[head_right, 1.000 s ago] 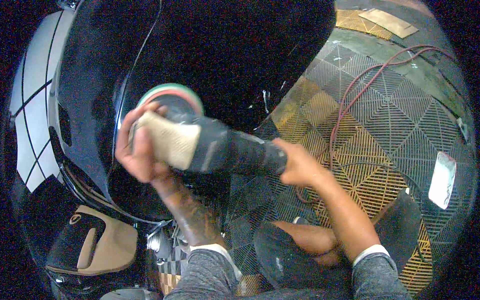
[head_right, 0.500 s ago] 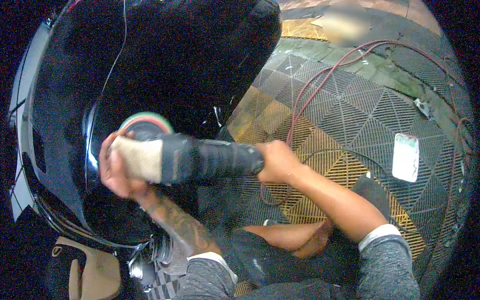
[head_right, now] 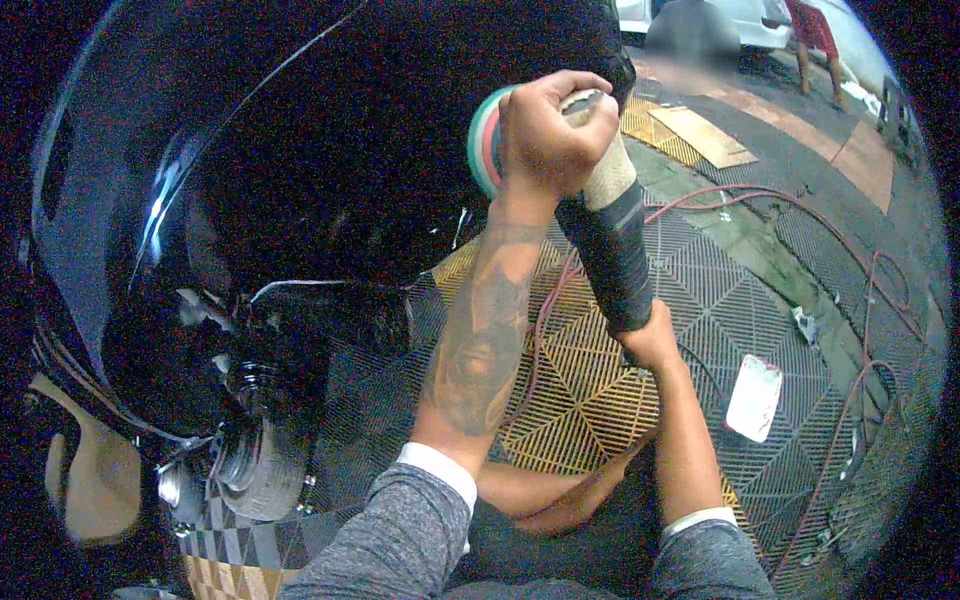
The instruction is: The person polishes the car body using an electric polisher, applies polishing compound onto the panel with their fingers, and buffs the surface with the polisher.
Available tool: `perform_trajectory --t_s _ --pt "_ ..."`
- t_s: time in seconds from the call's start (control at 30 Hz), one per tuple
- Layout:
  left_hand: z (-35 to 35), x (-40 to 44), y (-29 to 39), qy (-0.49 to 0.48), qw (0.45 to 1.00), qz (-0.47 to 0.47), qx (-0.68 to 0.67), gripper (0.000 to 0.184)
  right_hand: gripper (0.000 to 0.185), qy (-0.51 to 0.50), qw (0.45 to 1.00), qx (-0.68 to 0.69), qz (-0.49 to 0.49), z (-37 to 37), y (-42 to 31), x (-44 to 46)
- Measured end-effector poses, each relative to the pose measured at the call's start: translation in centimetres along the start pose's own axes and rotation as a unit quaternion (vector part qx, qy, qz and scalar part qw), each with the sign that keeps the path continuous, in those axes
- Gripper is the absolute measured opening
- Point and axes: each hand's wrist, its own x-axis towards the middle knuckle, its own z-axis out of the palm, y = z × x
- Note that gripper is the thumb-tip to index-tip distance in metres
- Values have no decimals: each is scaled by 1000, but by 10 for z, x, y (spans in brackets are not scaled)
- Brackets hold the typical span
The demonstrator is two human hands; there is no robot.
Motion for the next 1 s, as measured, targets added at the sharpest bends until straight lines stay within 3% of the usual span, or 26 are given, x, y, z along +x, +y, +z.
perform_trajectory --t_s 0.2,0.4,0.53,0.6,0.63,0.73,0.87,0.93,1.0 --pt "-63 -33 13 34 999 -5 -1 23 22 -111 992 -65 0 18 -4 -6" --pt "-133 -60 38 13 998 -14 59 20 26 -198 980 23 -20 74 -14 -38" --pt "-161 -82 41 87 996 -11 13 25 30 -232 972 -10 -31 66 -32 -32" --pt "-165 -94 32 106 994 -16 -24 26 30 -291 950 -109 -25 47 -29 -16" --pt "-158 -97 30 129 990 -24 -50 26 29 -256 960 -95 -57 31 -38 -12" --pt "-123 -96 18 159 983 -16 -88 27 27 -222 965 -135 -31 -15 -34 5" --pt "-62 -60 4 98 995 24 -25 26 27 -131 985 -114 9 -51 -22 8" --pt "-28 -41 5 77 996 -35 -41 23 28 -99 987 -116 40 -58 3 12" --pt "0 -25 -5 59 996 -23 -68 23 28 -96 989 -101 50 -62 9 11"
